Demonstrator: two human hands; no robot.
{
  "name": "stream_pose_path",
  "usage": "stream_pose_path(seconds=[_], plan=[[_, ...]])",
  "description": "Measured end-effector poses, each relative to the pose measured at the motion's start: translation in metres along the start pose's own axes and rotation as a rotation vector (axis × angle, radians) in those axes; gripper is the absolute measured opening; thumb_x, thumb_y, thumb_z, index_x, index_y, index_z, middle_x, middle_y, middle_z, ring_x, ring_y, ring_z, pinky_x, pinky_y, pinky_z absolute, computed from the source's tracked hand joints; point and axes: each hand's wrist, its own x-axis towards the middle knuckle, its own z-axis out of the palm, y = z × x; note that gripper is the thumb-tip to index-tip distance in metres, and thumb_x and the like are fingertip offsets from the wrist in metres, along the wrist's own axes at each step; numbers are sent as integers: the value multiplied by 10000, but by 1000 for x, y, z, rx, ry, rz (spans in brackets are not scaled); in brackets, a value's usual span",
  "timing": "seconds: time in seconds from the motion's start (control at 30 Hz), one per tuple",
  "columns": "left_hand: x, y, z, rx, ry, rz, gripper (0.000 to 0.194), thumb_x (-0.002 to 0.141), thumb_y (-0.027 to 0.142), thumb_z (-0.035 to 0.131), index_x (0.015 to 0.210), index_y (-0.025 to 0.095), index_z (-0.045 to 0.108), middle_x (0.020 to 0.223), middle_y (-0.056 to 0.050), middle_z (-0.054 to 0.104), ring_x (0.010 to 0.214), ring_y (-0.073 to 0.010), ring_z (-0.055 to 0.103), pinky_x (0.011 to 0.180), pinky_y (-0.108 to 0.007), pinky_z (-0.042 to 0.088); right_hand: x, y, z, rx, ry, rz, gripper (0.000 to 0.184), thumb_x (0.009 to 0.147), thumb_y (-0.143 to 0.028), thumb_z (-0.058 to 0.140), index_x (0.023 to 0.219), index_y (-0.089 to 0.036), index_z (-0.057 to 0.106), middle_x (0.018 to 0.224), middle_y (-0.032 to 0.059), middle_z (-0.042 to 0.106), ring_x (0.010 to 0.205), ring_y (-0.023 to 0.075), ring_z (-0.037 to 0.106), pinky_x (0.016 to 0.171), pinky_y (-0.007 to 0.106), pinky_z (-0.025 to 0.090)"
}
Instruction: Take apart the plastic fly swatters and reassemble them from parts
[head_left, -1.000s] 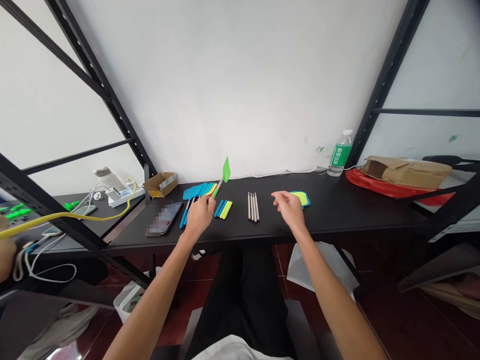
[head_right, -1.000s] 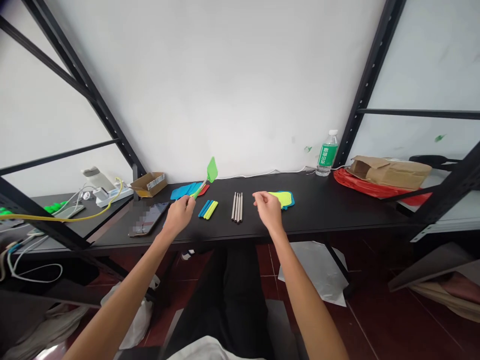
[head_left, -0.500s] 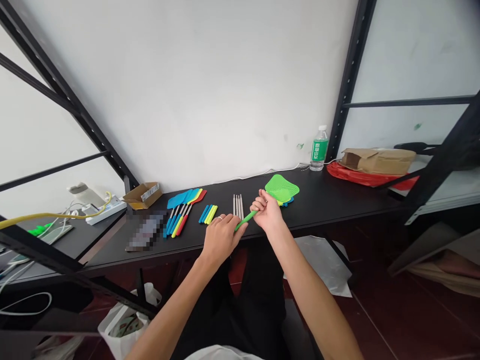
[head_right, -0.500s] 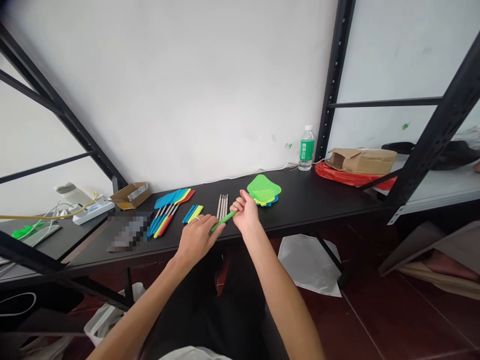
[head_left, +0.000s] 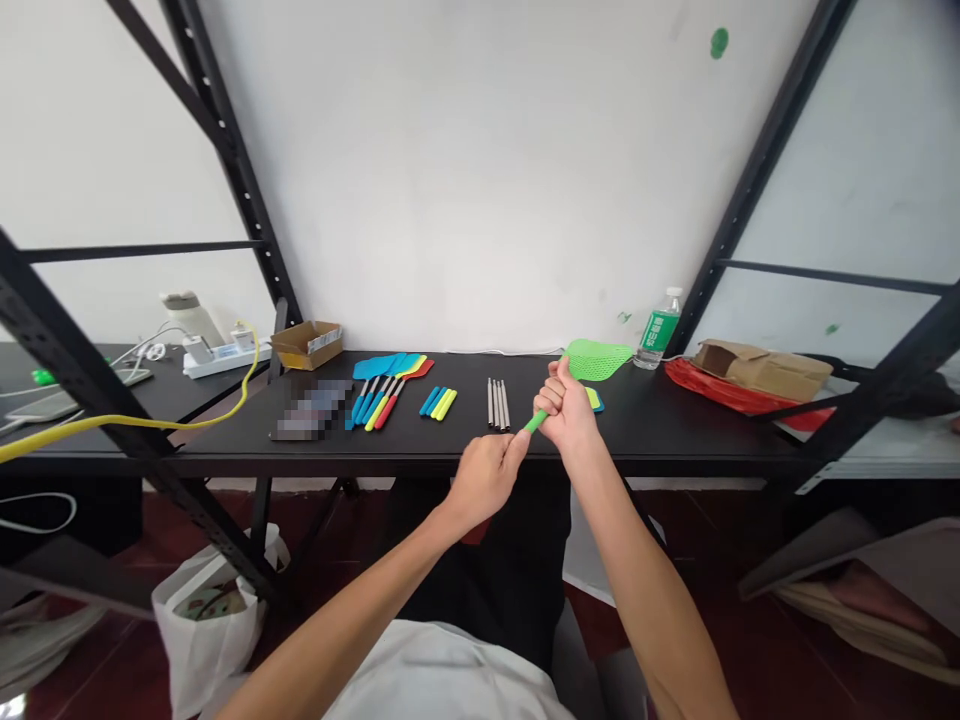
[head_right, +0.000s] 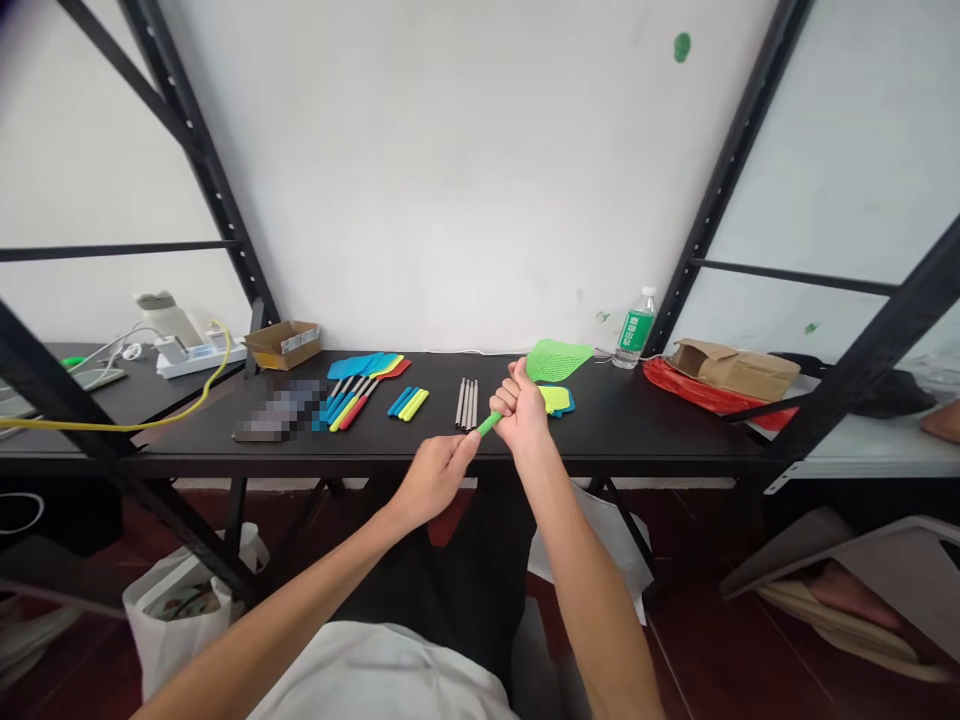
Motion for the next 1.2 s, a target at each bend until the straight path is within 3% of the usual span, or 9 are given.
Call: stream_pose_path(seconds=[0.2, 0.3, 0.5, 0.6, 0.7, 0.83, 0.9, 1.07, 1.2], plan=[[-16, -1, 9, -1006, -126, -270, 579, 911, 690, 425, 593, 219, 318, 439, 91, 229, 430, -72, 178, 487, -267, 159, -12, 9, 10, -32, -66, -7, 349, 892, -498, 679, 765, -223, 506, 420, -154, 103, 336, 51, 74, 302, 158, 146], [-25, 7, 8, -1409, -208, -402, 550, 908, 625, 519, 617, 219, 287, 440, 115, 184, 427, -66, 153, 523, -240, 266, -17, 13, 15, -56, -96, -23, 351, 882, -501, 688, 764, -230, 499, 432, -151, 77, 339, 55, 69, 307, 161, 136], [-51, 26, 11, -1888, -283, -465, 520, 971, 499, 469, 624, 219, 202, 412, 112, 153, 425, -78, 120, 644, -256, 385, -37, 10, 25, -78, -182, -51, 288, 917, -467, 651, 802, -249, 504, 466, -138, 60, 365, 63, 32, 324, 165, 101], [-52, 24, 15, -1732, -326, -391, 538, 950, 580, 442, 622, 224, 207, 417, 109, 151, 432, -84, 140, 653, -279, 384, -43, -1, 26, -121, -184, -55, 280, 925, -482, 633, 821, -251, 512, 475, -135, 56, 368, 66, 29, 324, 172, 100], [-35, 15, 11, -1170, -212, -274, 512, 961, 599, 346, 612, 225, 322, 453, 77, 243, 454, -107, 233, 633, -295, 358, -39, -8, 24, -164, -97, -91, 320, 885, -507, 678, 820, -241, 512, 471, -145, 71, 359, 59, 46, 317, 181, 115], [-3, 17, 4, -228, 87, 16, 181, 918, 268, 437, 1039, 212, 560, 855, -58, 622, 806, -223, 565, 788, -340, 389, -26, -4, 19, -180, 38, -205, 393, 819, -543, 736, 801, -233, 495, 457, -154, 114, 352, 50, 84, 313, 182, 156], [7, 26, 8, 10, 90, 52, 363, 812, 163, 507, 1175, 180, 507, 1028, -138, 639, 946, -284, 591, 823, -369, 399, -23, -1, 17, -173, 38, -196, 412, 821, -556, 724, 772, -232, 475, 454, -148, 136, 349, 51, 114, 316, 189, 188], [18, 34, 34, 110, 34, -69, 320, 835, 187, 506, 1151, 150, 466, 928, -167, 660, 820, -311, 652, 729, -369, 422, -24, -1, 15, -198, 82, -172, 444, 781, -495, 778, 709, -230, 429, 442, -146, 143, 350, 46, 114, 307, 202, 166], [23, 21, 36, 133, 36, -94, 130, 840, 208, 508, 968, 188, 515, 777, -114, 640, 729, -283, 641, 660, -331, 390, -25, 3, 14, -237, 81, -189, 491, 738, -508, 822, 698, -230, 420, 438, -149, 153, 365, 39, 84, 303, 191, 142]])
